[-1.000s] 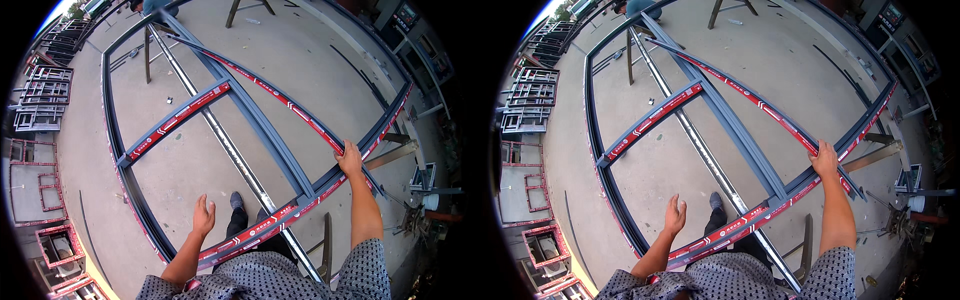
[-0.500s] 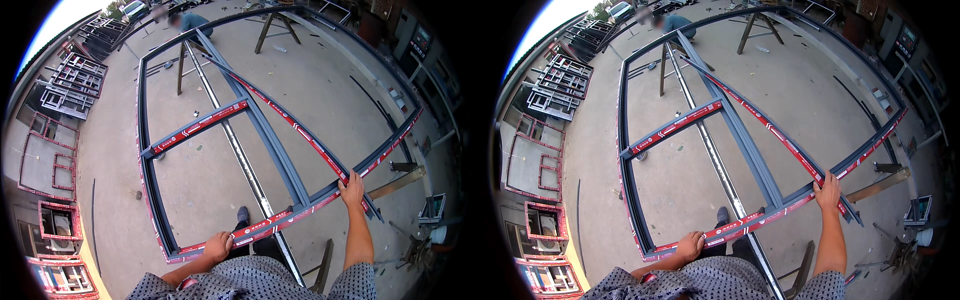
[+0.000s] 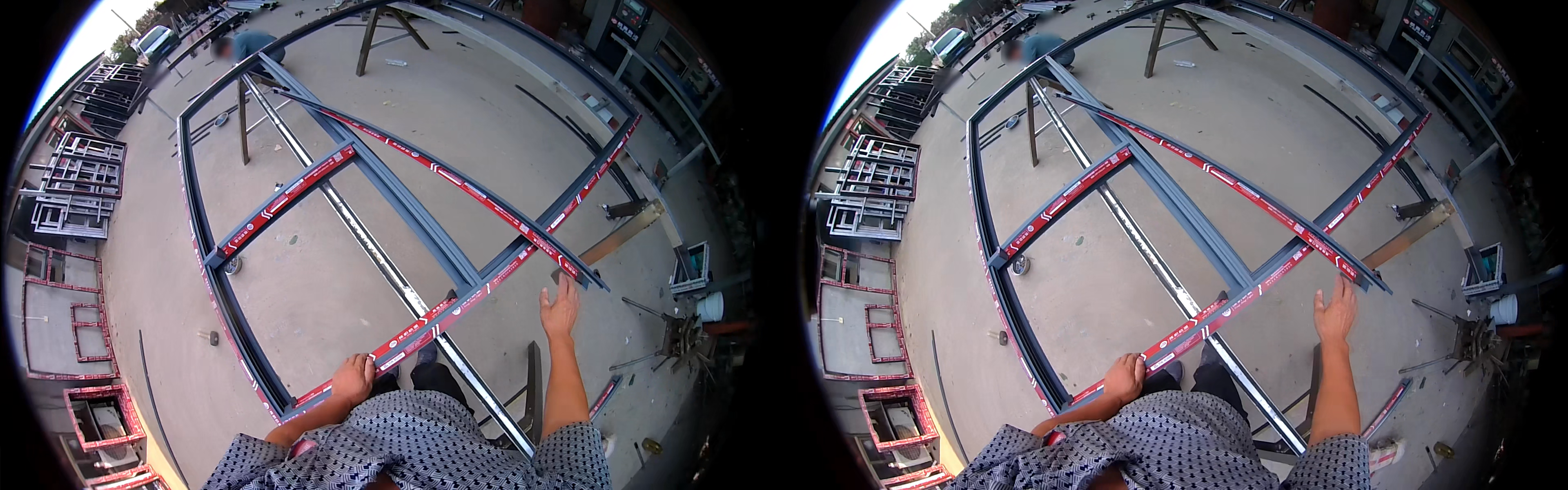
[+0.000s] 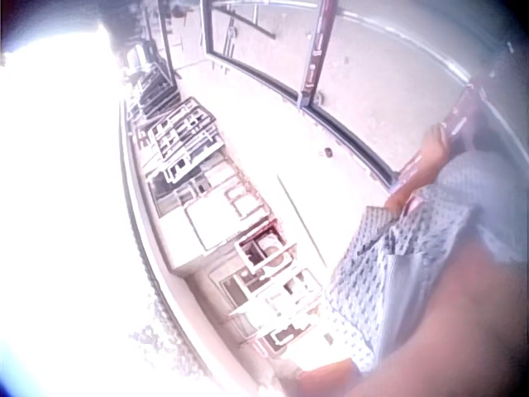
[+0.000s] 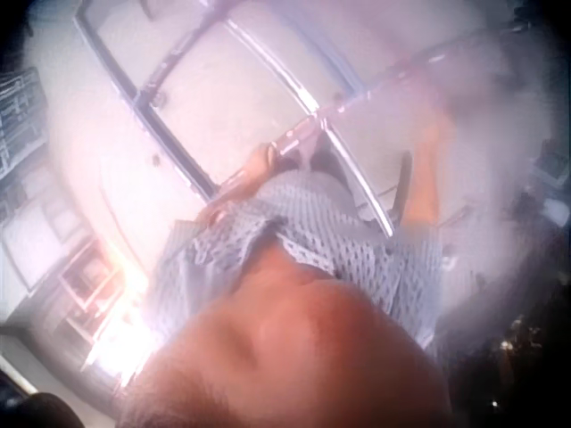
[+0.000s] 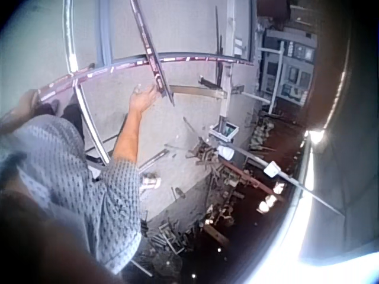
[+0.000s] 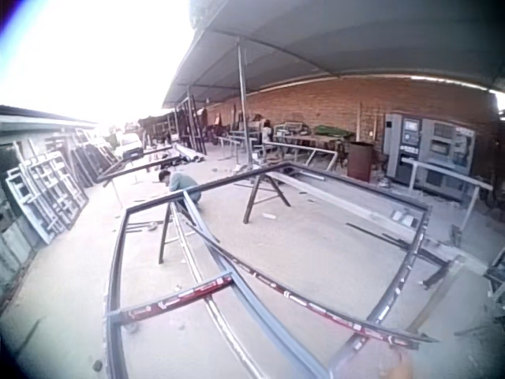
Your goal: The person assembles a window frame by hand, fitting grey metal profiles together on a workbench. They align the corners of the frame pieces and insert a long metal bar into the structure. The person handles the frame components directly without using tools.
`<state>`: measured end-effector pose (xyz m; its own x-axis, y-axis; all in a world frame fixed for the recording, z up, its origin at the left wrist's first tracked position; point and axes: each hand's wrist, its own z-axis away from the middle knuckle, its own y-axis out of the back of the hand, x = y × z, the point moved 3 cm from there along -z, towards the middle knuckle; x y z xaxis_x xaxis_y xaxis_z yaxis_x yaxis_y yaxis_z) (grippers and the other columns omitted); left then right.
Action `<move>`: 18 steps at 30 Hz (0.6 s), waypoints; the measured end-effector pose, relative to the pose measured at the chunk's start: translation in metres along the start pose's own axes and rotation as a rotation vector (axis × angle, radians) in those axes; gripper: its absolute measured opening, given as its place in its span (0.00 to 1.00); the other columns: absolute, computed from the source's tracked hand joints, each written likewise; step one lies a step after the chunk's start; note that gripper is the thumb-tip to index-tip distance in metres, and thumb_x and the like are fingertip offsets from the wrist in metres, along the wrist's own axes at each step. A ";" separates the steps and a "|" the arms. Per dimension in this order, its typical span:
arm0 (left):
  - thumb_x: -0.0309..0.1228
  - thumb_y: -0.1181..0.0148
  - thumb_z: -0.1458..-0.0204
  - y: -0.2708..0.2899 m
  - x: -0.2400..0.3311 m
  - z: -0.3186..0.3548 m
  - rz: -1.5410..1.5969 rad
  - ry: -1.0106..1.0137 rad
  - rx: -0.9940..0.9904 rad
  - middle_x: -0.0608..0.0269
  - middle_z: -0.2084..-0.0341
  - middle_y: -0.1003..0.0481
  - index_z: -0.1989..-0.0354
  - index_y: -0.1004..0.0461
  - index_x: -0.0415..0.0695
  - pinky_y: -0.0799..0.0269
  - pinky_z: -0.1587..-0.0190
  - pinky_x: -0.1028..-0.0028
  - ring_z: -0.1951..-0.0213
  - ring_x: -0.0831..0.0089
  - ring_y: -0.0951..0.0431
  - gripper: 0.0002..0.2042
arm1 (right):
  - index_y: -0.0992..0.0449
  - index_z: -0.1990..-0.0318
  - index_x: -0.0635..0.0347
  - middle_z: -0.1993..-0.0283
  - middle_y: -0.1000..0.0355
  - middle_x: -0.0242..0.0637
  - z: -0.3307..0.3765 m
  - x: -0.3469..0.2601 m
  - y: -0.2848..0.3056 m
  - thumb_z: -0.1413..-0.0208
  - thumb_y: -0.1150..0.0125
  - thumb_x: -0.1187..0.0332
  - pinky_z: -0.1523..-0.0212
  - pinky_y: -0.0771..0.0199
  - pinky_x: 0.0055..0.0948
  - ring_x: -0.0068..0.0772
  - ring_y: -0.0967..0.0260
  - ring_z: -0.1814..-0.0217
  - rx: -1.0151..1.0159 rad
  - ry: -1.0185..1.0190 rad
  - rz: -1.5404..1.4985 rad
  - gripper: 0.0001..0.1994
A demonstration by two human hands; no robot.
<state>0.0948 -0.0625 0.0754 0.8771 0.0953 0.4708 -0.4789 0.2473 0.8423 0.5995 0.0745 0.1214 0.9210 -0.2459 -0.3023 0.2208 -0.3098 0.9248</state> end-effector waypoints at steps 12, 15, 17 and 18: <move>0.43 0.54 0.27 -0.016 -0.008 -0.002 0.012 -0.145 0.015 0.41 0.44 0.23 0.38 0.28 0.36 0.26 0.41 0.51 0.43 0.41 0.24 0.23 | 0.27 0.35 0.65 0.31 0.31 0.52 0.297 -0.028 -0.028 0.36 0.37 0.57 0.28 0.37 0.51 0.58 0.35 0.30 -0.221 -0.304 0.006 0.27; 0.44 0.55 0.27 -0.020 -0.016 0.003 -0.022 -0.261 0.092 0.41 0.43 0.24 0.35 0.29 0.35 0.27 0.41 0.50 0.43 0.40 0.24 0.24 | 0.25 0.39 0.64 0.34 0.30 0.51 0.337 -0.053 -0.014 0.38 0.36 0.59 0.27 0.38 0.50 0.56 0.35 0.30 -0.208 -0.319 0.048 0.25; 0.45 0.54 0.27 -0.016 -0.011 0.006 -0.038 -0.284 0.071 0.40 0.42 0.25 0.34 0.31 0.34 0.27 0.41 0.50 0.42 0.40 0.24 0.26 | 0.25 0.39 0.64 0.34 0.30 0.50 0.369 -0.061 -0.005 0.39 0.36 0.60 0.27 0.37 0.49 0.55 0.35 0.30 -0.208 -0.348 0.048 0.24; 0.45 0.54 0.27 -0.016 -0.008 0.009 -0.050 -0.291 0.065 0.39 0.41 0.26 0.33 0.32 0.34 0.27 0.41 0.50 0.42 0.40 0.24 0.27 | 0.25 0.39 0.64 0.34 0.30 0.50 0.389 -0.061 -0.002 0.39 0.36 0.60 0.27 0.37 0.49 0.55 0.35 0.30 -0.207 -0.373 0.038 0.24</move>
<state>0.0954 -0.0757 0.0604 0.8569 -0.1985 0.4758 -0.4448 0.1820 0.8770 0.4182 -0.2668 0.0478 0.7587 -0.5809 -0.2947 0.2837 -0.1127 0.9523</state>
